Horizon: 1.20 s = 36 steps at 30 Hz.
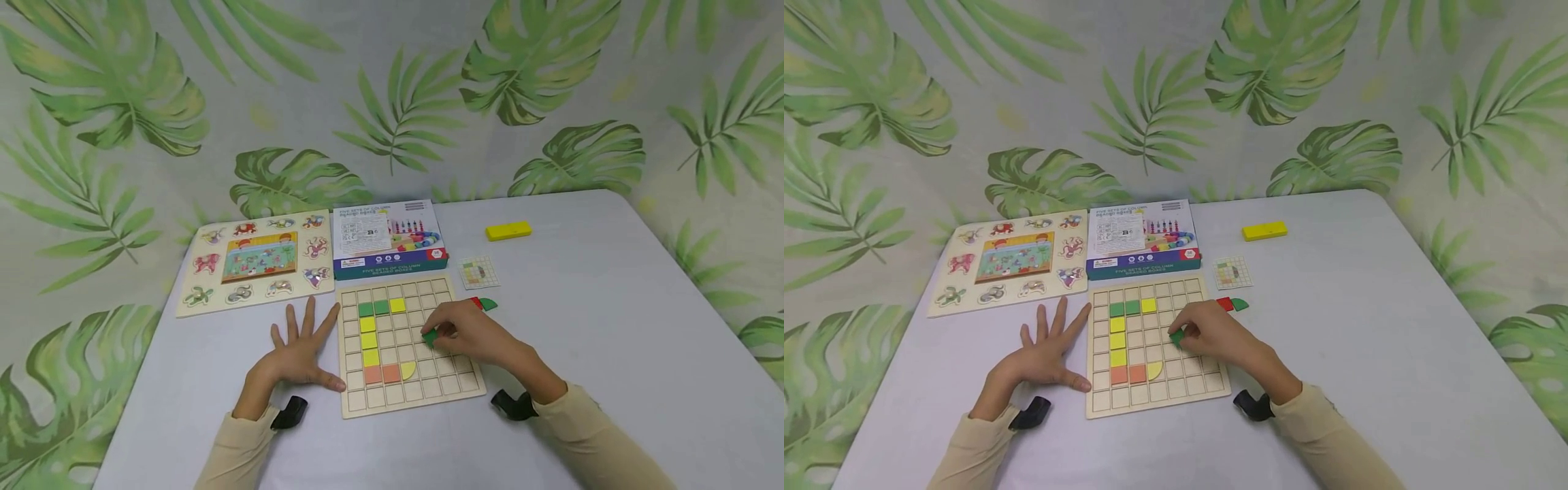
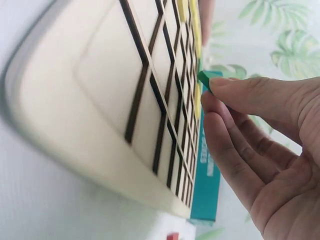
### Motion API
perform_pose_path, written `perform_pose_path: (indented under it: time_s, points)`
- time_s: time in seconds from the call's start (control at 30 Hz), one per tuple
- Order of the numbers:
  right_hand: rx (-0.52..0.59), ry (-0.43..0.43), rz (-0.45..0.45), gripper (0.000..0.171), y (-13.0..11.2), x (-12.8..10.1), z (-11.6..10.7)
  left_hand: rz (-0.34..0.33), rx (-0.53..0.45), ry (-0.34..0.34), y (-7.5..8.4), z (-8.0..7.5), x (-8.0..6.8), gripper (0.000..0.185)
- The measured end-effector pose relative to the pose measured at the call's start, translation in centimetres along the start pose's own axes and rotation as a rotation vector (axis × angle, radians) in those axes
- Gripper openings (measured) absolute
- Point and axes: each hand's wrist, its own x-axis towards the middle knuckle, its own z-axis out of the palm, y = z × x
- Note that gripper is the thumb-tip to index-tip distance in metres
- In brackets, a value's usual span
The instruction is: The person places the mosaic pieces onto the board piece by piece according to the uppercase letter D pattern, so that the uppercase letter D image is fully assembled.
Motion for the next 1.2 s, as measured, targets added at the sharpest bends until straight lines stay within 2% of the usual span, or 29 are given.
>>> perform_pose_path:
  time_s: [0.27,0.57,0.7,0.97,1.2]
  points:
    - [-0.041,-0.042,-0.012,0.016,-0.3,0.6,1.2,-0.007,0.010,-0.002,0.1,0.0,0.0,0.143]
    - [-0.100,-0.068,0.027,0.015,-0.6,0.6,1.7,-0.007,0.018,-0.001,0.3,-0.1,0.0,0.142]
    - [-0.161,-0.064,0.037,0.013,-0.9,0.6,2.0,-0.014,0.015,-0.005,0.3,-0.2,0.1,0.142]
    - [-0.382,-0.116,0.055,0.014,-1.8,0.1,2.4,-0.018,0.007,-0.012,0.1,0.2,0.1,0.143]
    - [-0.289,-0.131,0.062,0.031,-1.5,-0.3,1.6,-0.012,0.016,-0.002,0.0,0.1,-0.1,0.142]
